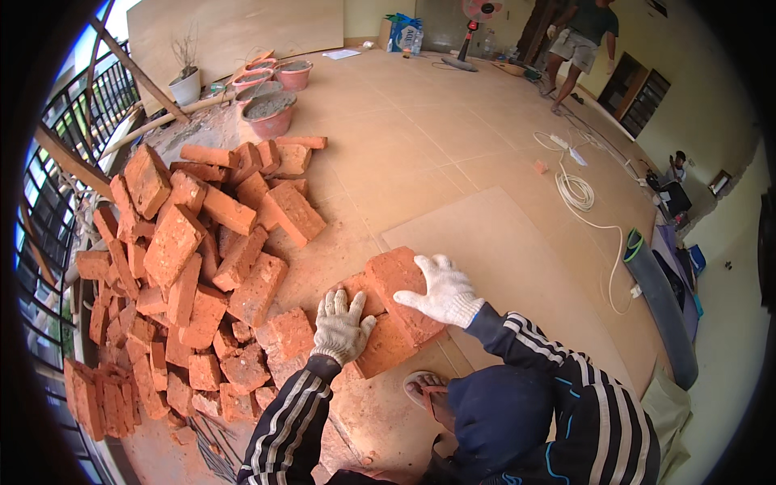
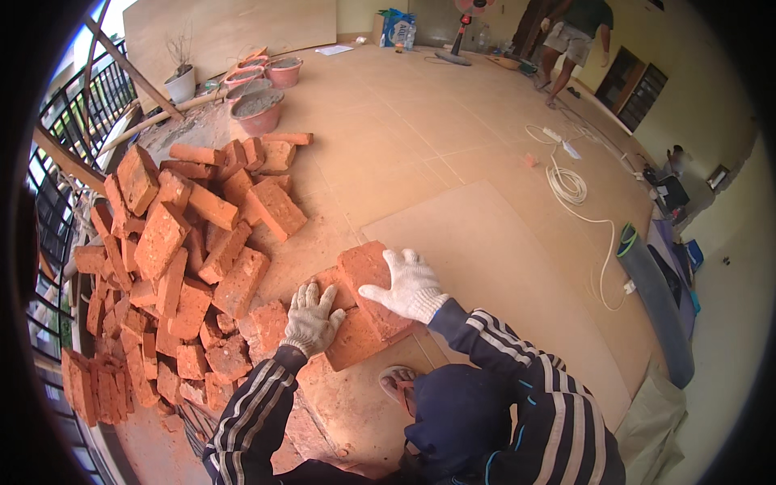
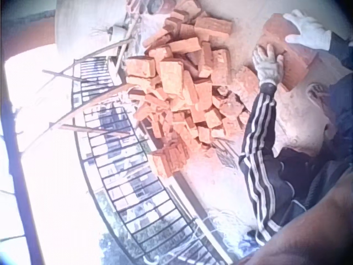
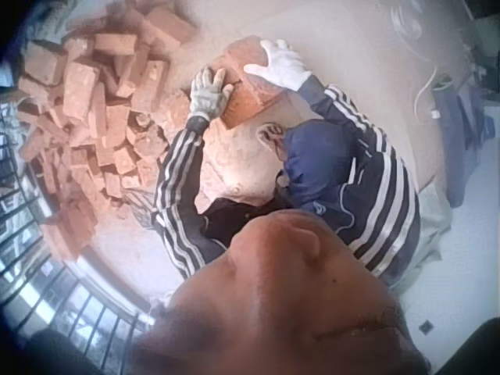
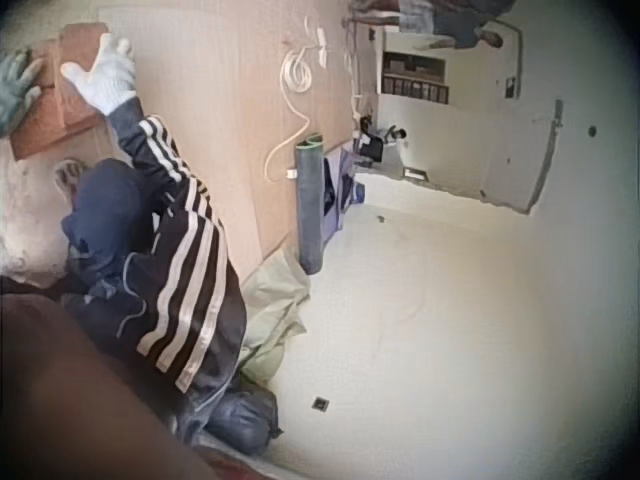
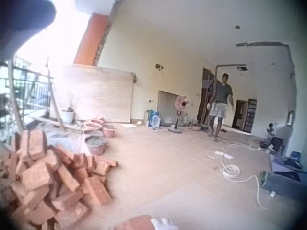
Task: The person squats on a tiled floor and arranges red bricks into neat rows. They then pick up bricks and place them into buckets, organizing the materials on the floor.
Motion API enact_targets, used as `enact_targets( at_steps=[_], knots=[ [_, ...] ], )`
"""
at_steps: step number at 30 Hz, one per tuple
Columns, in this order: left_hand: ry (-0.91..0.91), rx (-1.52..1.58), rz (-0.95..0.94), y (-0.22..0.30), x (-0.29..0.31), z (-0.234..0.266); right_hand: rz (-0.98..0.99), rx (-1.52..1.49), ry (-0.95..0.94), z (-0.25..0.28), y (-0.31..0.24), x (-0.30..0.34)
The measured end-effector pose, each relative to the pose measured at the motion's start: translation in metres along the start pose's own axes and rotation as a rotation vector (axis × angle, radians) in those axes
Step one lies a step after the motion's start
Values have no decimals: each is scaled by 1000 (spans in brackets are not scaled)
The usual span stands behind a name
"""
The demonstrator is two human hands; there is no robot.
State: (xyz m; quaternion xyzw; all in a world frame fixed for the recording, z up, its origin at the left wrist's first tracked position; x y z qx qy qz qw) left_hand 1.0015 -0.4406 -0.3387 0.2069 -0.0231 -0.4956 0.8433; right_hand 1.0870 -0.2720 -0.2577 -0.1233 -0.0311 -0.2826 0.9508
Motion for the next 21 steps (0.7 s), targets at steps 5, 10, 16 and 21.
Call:
enact_targets(
  at_steps=[5, 10, 16, 21],
  knots=[
    [30, -7, 135, -29, 53, 34, 207, 43, 71, 33, -50, -82],
    [113, 154, 435, -72, 188, 60, 289, 245, -155, -18, -137, -174],
    [460, 403, 1321, -23, 396, 23, 212, 197, -192, -101, -167, -272],
    [683, 1044, 1851, 62, 526, -111, 203, -74, -170, -123, -183, -319]
  ],
)
Point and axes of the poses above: each hand's wrist, its own x-axis away from the middle knuckle, its own z-axis out of the back of the hand, y = z × x, the point moved 10 cm from there along -x, towards the middle knuckle, and after that the axes turned 3 degrees about -z, right-handed, at the moved point
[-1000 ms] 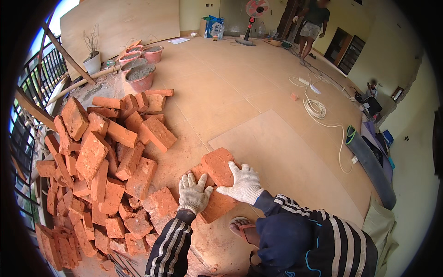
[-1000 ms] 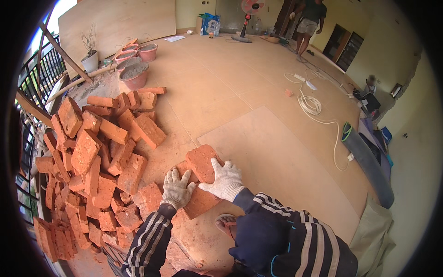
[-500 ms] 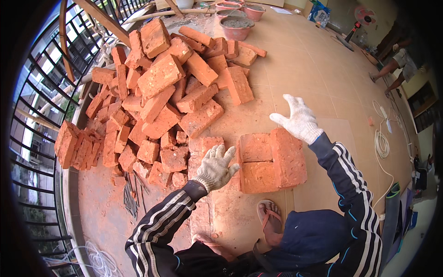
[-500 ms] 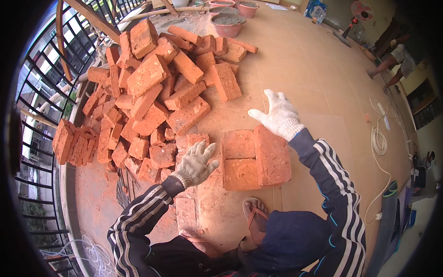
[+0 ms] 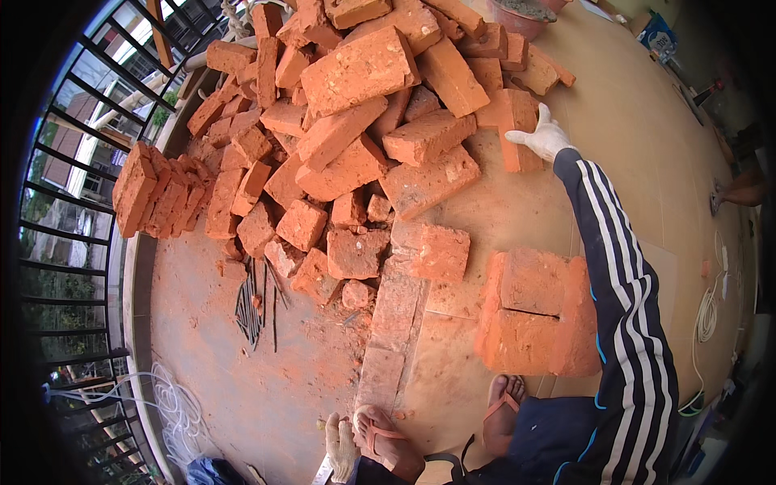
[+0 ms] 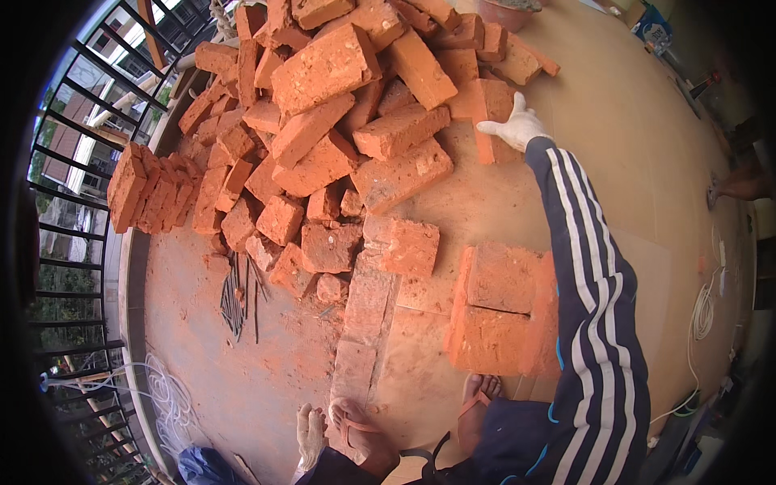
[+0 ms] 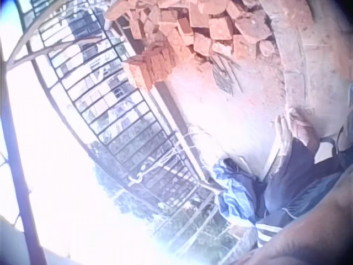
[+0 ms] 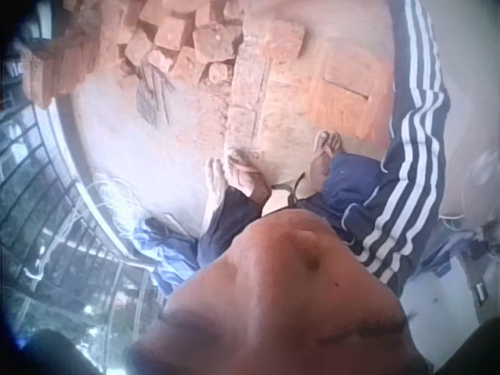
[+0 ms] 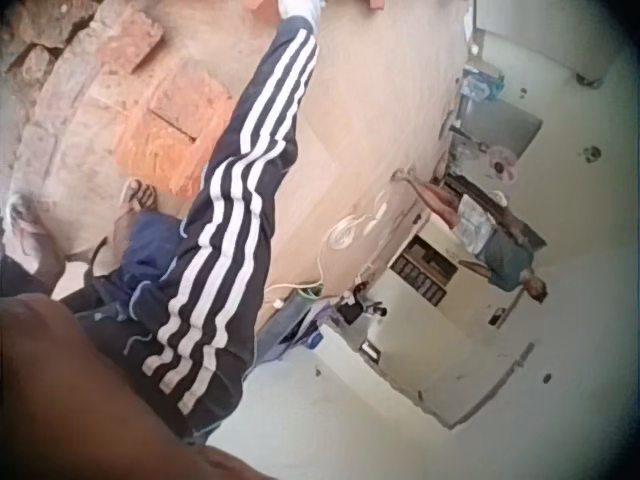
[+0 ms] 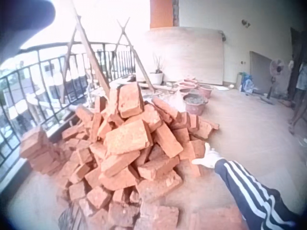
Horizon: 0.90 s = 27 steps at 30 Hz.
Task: The person squats on a tiled floor and arranges red bricks into neat rows. They then pick up bricks and place them into buckets, organizing the materials on the floor.
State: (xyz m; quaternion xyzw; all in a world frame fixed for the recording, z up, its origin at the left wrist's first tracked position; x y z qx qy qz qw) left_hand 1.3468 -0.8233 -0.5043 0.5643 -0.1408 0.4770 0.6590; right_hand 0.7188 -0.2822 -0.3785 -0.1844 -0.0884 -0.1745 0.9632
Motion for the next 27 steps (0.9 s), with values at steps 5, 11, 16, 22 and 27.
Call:
enact_targets(
  at_steps=[5, 11, 16, 22, 27],
  knots=[
    [49, -263, -282, 19, 11, 1, -57, -39, 32, -36, -8, -20],
    [19, -633, -324, 108, 22, -38, -49, -26, 43, -23, 1, 10],
    [-26, -614, -428, 122, 7, -58, 266, 154, 22, 18, -23, 75],
    [-108, -511, -637, 198, 7, -107, 1127, 324, 10, 68, -76, 218],
    [-381, -482, -1050, 279, 34, -206, 1789, 565, -23, 49, -74, 335]
  ],
)
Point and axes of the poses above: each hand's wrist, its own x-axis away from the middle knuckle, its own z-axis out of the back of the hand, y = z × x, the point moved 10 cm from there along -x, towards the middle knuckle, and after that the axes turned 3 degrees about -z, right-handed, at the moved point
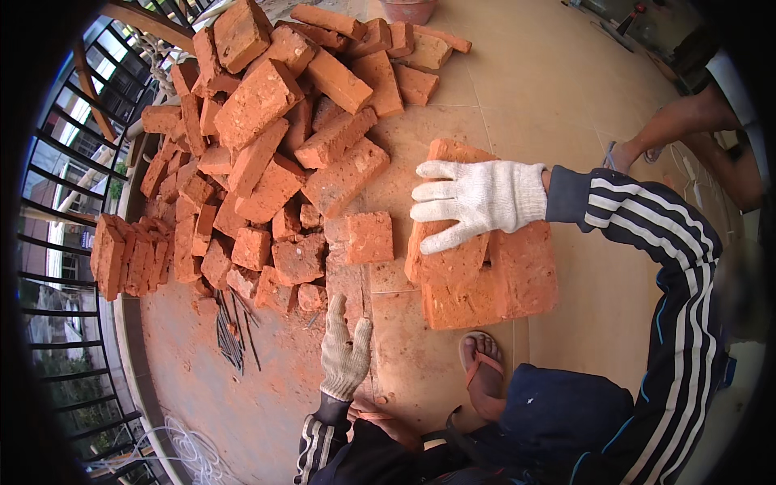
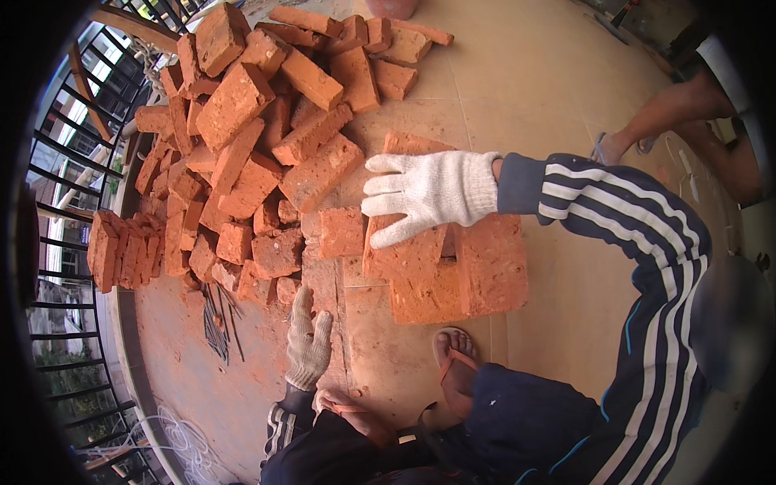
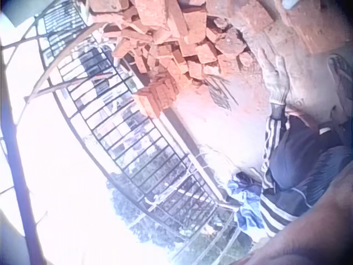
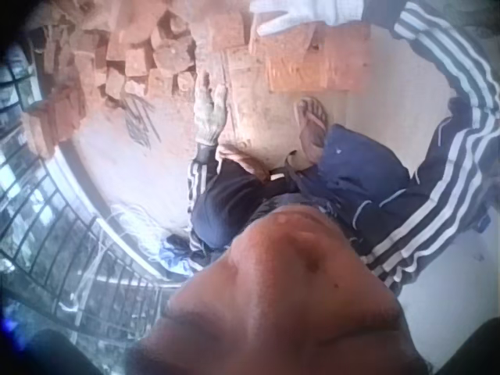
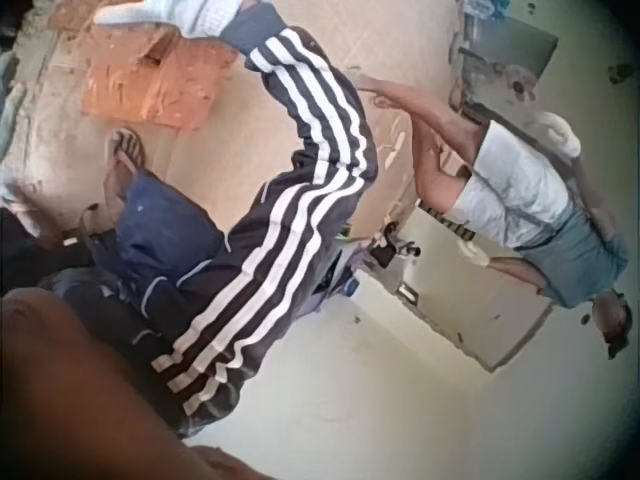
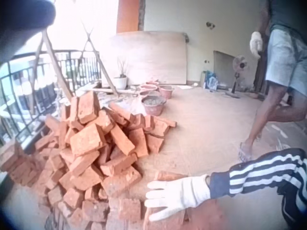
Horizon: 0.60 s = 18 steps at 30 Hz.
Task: The person squats on a tiled floor and arranges red bricks into neat rows. They then pick up bricks and place them into buckets, organizing the materials on the floor.
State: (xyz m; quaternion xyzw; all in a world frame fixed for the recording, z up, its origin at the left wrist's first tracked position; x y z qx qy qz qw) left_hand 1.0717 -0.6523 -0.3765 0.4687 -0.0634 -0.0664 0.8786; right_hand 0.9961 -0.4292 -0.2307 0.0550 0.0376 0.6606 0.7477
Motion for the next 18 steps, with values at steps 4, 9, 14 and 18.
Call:
enact_targets(
  at_steps=[4, 9, 14, 18],
  knots=[
    [-190, 36, -273, 71, -31, -59, 152, -138, 45, -10, -40, 17],
    [-351, 155, -177, 84, -13, -74, 80, -144, -13, -23, -39, -19],
    [-362, 143, -294, 105, -28, -106, -375, -199, -85, 18, 26, 30],
    [-311, 129, -294, 106, -29, -96, -877, -450, -111, -43, 98, 51]
  ],
)
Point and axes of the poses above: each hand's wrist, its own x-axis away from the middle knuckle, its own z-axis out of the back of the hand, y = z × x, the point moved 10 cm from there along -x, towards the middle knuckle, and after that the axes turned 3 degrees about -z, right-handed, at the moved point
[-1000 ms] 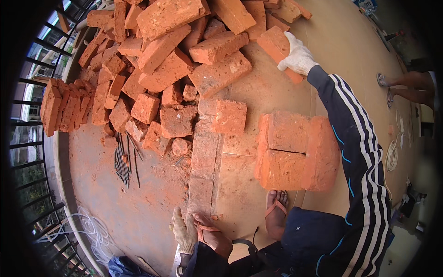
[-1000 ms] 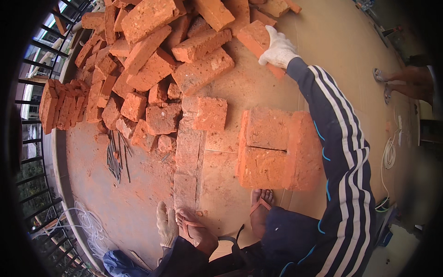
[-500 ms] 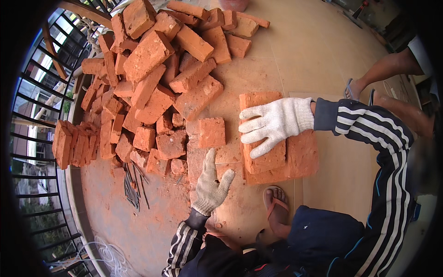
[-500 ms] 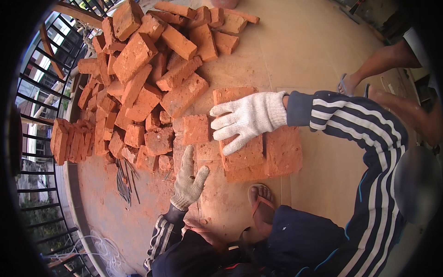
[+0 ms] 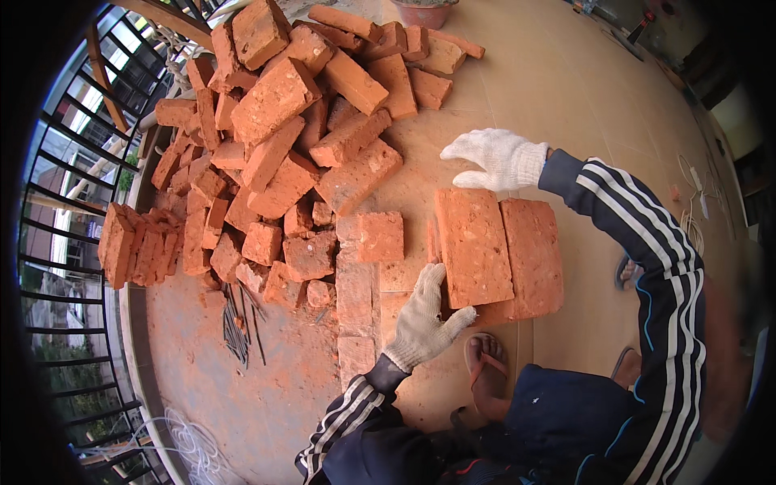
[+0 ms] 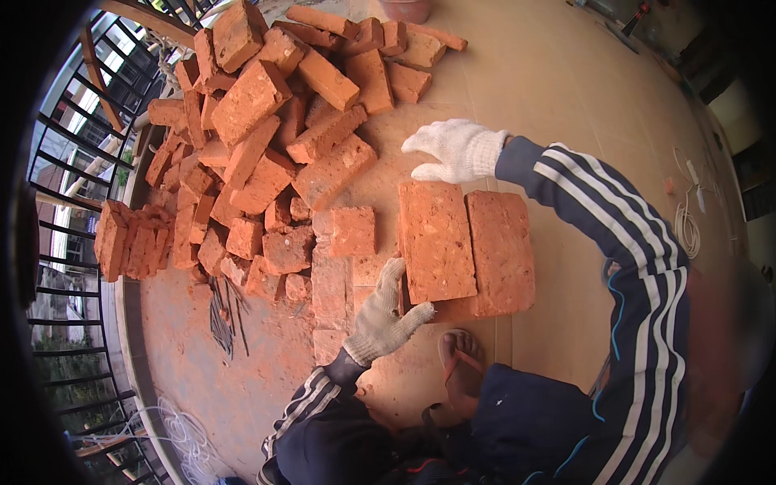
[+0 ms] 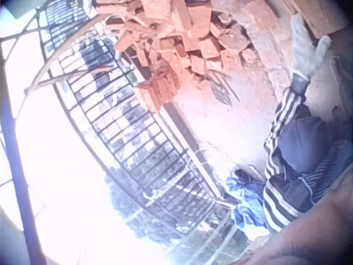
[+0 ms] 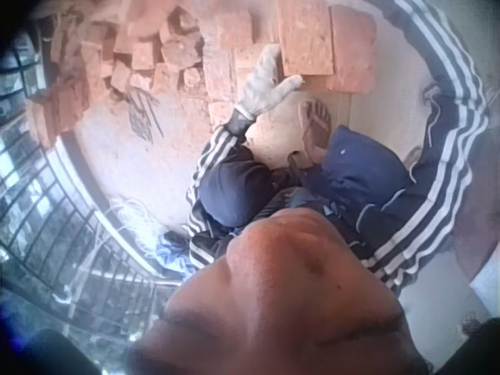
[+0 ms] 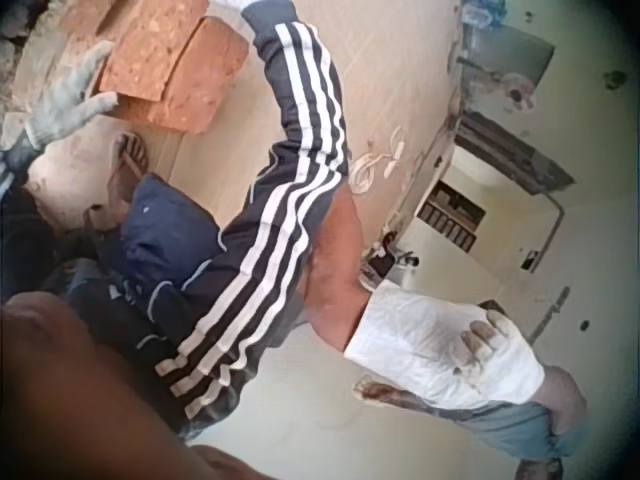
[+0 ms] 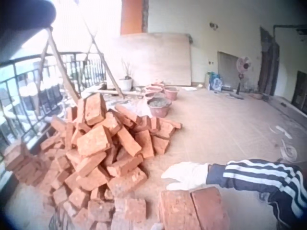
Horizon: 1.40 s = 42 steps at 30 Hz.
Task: The person squats on a tiled floor and arranges red bricks into neat rows. They then pick up bricks and place them into buckets, organizing the materials on the floor.
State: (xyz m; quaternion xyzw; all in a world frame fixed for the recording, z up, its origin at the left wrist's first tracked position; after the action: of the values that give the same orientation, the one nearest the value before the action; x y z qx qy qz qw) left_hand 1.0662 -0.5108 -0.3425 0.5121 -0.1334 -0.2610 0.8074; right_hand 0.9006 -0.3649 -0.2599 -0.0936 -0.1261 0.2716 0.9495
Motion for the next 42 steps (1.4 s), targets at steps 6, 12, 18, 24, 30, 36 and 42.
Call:
enact_targets(
  at_steps=[6, 12, 18, 24, 30, 36, 42],
  knots=[
    [19, -28, 27, -10, 3, -1, -377, -716, -363, -107, 41, 3],
    [-14, 109, 14, -10, 9, -1, -318, -580, -363, -91, 28, 10],
    [-6, 35, -100, -7, 20, -1, -324, -653, -417, -92, 13, 17],
    [-1, -187, -3, -18, -3, 45, -355, -928, -188, -76, 42, 22],
    [262, -874, -209, -31, -116, 197, -505, -1088, 288, -32, 124, 97],
    [381, -1207, -121, -36, -241, 322, -836, -1168, 469, -120, 164, 233],
    [491, -1292, -272, -66, -255, 324, -1062, -1127, 412, -152, 141, 291]
  ],
)
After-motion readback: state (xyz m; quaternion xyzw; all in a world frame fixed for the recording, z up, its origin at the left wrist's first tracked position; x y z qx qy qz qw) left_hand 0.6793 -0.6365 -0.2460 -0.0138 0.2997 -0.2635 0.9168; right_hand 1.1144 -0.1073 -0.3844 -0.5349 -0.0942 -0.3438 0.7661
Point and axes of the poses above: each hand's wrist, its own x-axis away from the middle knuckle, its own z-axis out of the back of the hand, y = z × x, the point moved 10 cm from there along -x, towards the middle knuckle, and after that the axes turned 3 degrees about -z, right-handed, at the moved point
